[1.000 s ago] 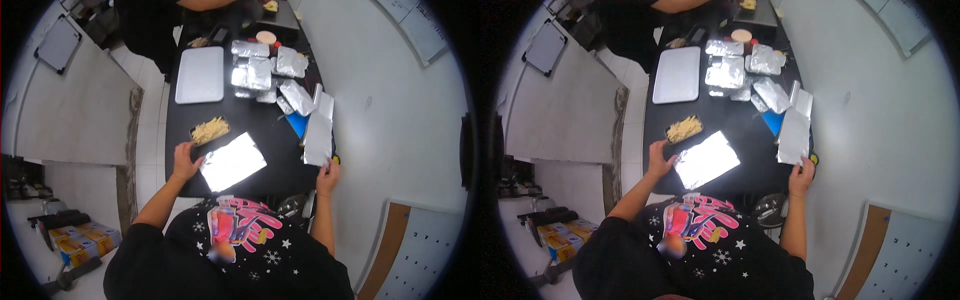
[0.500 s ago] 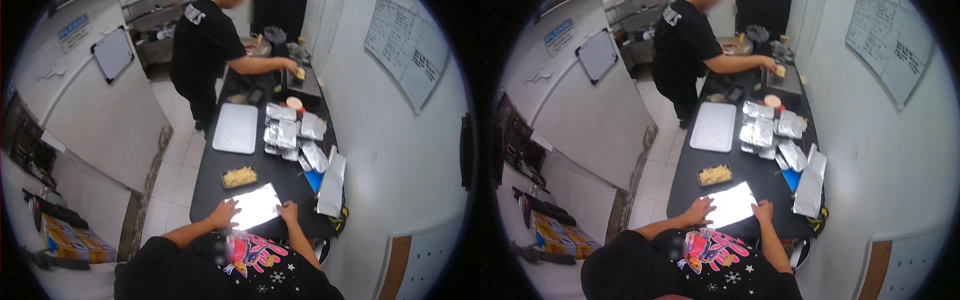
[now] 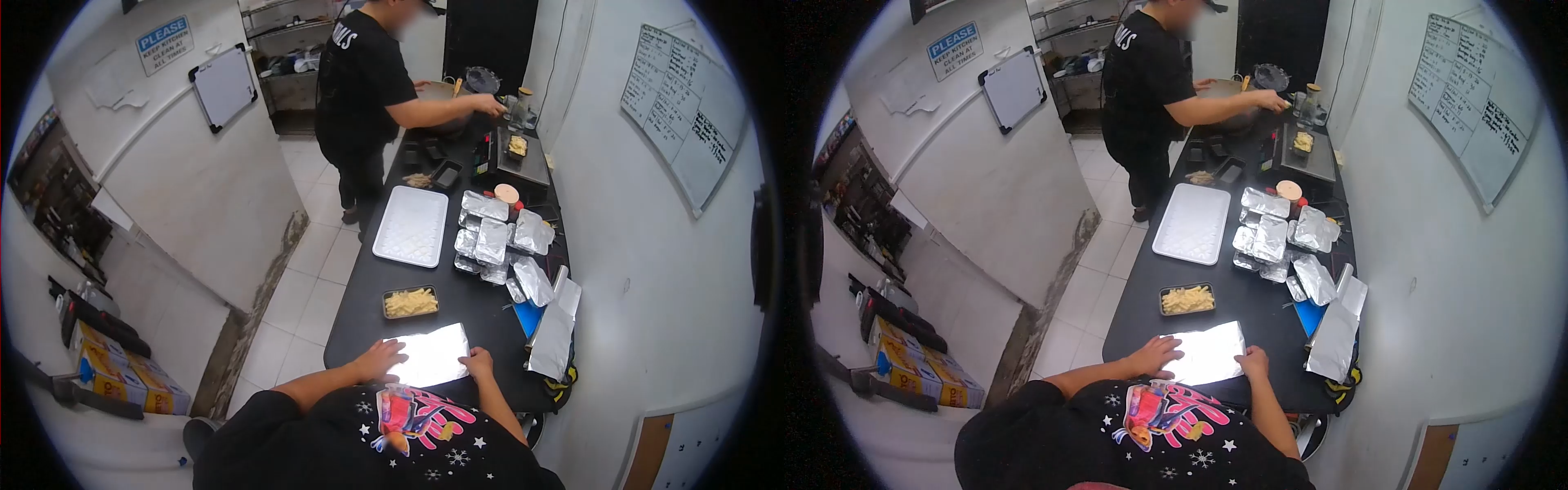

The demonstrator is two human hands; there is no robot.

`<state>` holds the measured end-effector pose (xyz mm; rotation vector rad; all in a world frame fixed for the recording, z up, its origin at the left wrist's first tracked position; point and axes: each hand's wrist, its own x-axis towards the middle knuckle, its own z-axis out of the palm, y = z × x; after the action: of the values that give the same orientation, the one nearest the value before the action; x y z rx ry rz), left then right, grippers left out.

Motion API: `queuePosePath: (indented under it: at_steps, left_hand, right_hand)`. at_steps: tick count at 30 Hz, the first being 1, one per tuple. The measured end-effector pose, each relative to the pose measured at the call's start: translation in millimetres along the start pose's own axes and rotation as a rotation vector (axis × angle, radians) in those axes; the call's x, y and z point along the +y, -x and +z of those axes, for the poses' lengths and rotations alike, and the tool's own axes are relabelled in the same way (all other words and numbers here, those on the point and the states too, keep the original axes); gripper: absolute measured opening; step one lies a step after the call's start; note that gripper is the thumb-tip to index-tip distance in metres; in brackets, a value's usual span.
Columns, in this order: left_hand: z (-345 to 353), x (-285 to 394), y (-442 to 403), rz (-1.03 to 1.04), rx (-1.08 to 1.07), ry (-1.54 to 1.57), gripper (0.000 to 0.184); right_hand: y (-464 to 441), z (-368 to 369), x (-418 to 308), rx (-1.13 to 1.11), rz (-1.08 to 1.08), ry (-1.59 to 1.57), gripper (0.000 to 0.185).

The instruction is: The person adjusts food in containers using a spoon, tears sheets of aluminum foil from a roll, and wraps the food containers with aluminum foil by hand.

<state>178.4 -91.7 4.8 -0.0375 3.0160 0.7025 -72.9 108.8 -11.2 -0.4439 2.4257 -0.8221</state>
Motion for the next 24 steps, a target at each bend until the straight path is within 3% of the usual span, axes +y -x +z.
queuePosePath:
  at_steps: [3, 12, 21, 24]
  left_hand:
    - [-2, 3, -3, -0.016, -0.034, 0.000, 0.063]
    - [4, 5, 4, -0.087, 0.037, -0.039, 0.066]
    - [-9, 4, 34, -0.265, 0.124, -0.073, 0.071]
    - [-15, -9, 54, -0.429, 0.181, -0.127, 0.084]
  right_hand:
    - [2, -5, 0, -0.030, -0.039, 0.047, 0.025]
    - [14, -93, -4, 0.330, -0.221, 0.254, 0.012]
    - [7, -149, 4, 0.449, -0.208, 0.612, 0.014]
    - [4, -145, 13, 0.744, -0.382, 0.604, 0.025]
